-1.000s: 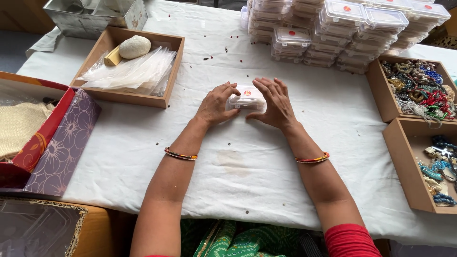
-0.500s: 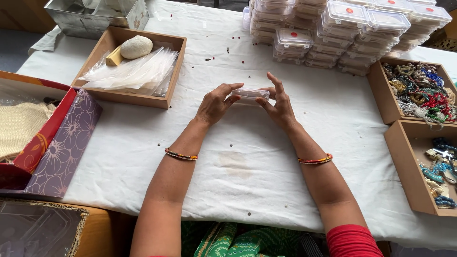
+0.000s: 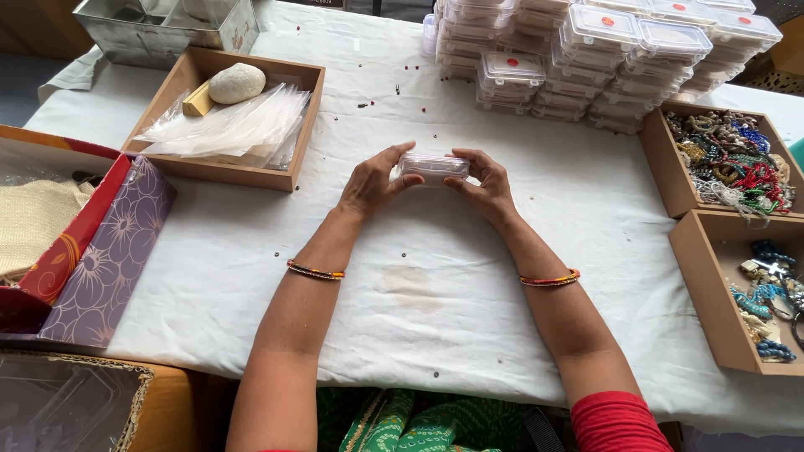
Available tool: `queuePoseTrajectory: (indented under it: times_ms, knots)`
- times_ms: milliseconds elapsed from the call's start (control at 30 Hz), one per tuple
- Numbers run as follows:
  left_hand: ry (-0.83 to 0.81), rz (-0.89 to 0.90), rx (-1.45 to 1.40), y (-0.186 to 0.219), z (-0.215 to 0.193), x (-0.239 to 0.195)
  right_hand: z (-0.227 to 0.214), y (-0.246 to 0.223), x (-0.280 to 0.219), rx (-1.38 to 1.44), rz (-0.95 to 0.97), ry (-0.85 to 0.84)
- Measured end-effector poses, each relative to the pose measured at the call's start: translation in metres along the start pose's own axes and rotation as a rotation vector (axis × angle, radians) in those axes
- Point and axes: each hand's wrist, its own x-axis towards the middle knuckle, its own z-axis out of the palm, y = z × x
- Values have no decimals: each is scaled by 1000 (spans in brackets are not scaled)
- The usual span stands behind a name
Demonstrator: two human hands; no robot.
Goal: The person handles a beaded bracelet, places it into a small plastic bag, and then wraps the bag in a piece of beige fabric. They place the wrapped item into a small plastic container and close the lid. The person then picks up a second beaded bracelet, places it into a plastic bag, and wraps it in fabric.
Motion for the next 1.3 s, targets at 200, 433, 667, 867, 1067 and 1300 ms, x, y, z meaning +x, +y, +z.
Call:
queuePoseTrajectory:
  times_ms: [200, 433, 667, 867, 1067, 1300]
  knots:
    - [-15, 12, -6, 9, -7, -3, 1, -19, -5, -139, -62, 8]
    - [38, 212, 63, 19, -11, -2, 8, -66, -9, -872, -697, 85]
    - [125, 140, 143, 21, -5, 0, -74, -1, 87, -1109, -416, 357]
    - [67, 106, 257, 10, 6, 1, -119, -7, 137, -1433, -539, 512]
    - [-27, 47, 270, 11, 7, 4, -121, 35, 151, -1599, -473, 403]
    - [-86, 13, 248, 13, 8, 5, -116, 45, 152, -1565, -375, 352]
